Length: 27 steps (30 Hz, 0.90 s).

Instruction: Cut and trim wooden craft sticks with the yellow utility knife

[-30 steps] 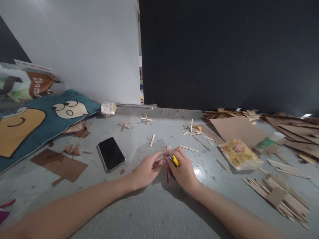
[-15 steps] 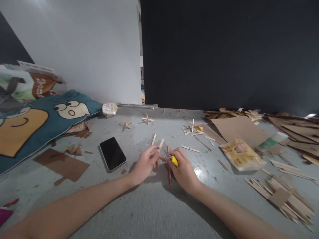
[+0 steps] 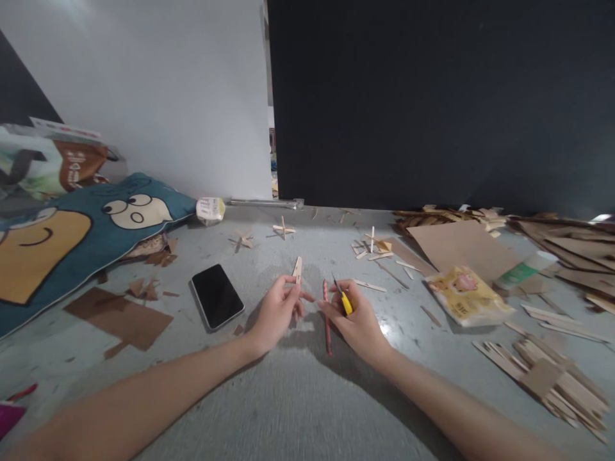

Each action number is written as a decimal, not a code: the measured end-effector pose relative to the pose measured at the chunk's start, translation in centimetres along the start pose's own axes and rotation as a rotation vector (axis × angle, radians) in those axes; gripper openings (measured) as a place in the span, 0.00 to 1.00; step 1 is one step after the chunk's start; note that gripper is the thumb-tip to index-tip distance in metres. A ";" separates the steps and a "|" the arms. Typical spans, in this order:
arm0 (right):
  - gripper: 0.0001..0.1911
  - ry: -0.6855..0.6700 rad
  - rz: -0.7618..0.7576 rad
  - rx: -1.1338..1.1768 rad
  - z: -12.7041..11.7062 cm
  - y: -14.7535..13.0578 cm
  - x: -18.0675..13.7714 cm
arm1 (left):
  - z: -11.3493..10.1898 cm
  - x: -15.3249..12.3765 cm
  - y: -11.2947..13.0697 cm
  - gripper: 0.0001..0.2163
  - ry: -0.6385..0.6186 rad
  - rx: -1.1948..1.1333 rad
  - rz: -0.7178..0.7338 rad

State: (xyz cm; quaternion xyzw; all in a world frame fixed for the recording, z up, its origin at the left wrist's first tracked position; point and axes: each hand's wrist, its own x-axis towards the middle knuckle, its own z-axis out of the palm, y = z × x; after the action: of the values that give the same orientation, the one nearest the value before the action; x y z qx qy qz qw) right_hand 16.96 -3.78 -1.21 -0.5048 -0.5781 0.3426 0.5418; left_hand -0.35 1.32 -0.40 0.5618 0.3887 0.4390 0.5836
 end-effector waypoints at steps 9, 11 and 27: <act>0.12 -0.102 -0.021 0.190 0.1 0.1 -0.9 | 0.1 -0.1 0.1 0.18 0.040 -0.011 -0.010; 0.13 -0.127 0.000 0.173 0.0 0.1 -0.9 | 0.1 -0.1 0.2 0.18 0.049 -0.015 -0.018; 0.21 -0.221 -0.005 -0.040 0.0 -0.3 -0.5 | 0.0 -0.1 0.1 0.23 -0.003 0.002 -0.024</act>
State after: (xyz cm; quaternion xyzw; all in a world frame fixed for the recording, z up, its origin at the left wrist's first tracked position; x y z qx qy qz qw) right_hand 16.90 -4.31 -1.10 -0.4734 -0.6424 0.3831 0.4653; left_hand -0.37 1.22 -0.32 0.5581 0.3951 0.4308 0.5889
